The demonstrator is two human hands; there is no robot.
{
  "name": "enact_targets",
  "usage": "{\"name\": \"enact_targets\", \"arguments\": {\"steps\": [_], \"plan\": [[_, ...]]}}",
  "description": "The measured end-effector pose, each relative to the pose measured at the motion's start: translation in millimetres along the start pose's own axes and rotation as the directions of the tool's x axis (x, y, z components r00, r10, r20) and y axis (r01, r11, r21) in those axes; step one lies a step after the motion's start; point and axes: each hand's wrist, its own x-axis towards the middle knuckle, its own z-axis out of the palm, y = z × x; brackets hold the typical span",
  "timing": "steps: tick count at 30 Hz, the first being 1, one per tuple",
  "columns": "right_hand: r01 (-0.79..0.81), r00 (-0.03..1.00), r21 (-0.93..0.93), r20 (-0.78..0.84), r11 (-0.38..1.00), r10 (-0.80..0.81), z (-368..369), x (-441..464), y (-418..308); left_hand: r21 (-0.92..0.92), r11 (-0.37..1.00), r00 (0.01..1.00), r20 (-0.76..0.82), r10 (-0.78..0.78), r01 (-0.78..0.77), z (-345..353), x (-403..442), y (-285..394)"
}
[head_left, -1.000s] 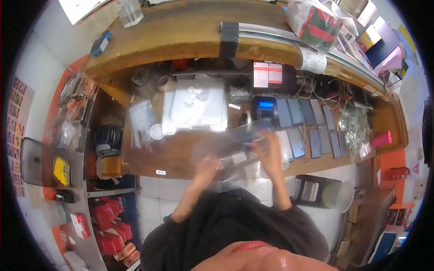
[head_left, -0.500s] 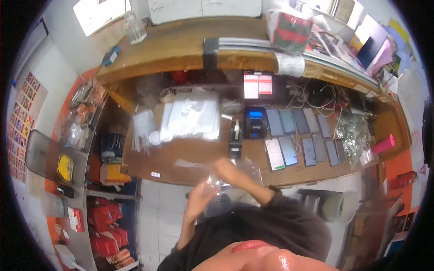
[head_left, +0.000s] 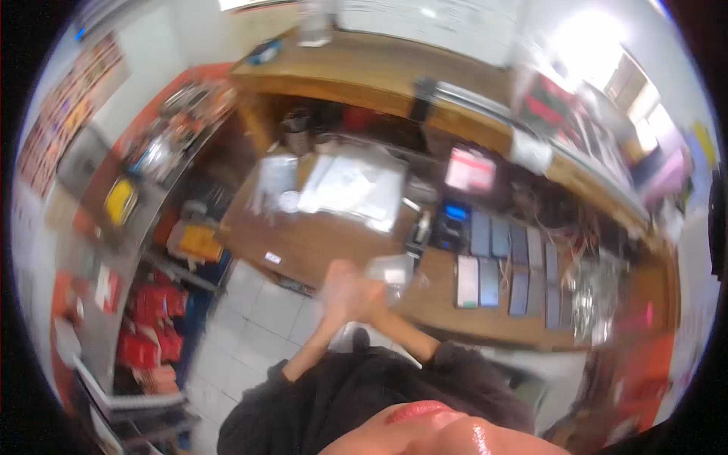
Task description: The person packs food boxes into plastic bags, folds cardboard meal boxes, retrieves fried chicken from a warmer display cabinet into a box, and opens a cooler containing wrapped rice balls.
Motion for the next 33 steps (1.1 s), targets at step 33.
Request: {"name": "enact_targets", "arguments": {"steps": [33], "plan": [[0.172, 0.977, 0.556, 0.008, 0.813, -0.212, -113, 89, -112, -0.203, 0.822, 0.766, 0.531, -0.364, 0.531, -146, 11, 76]]}}
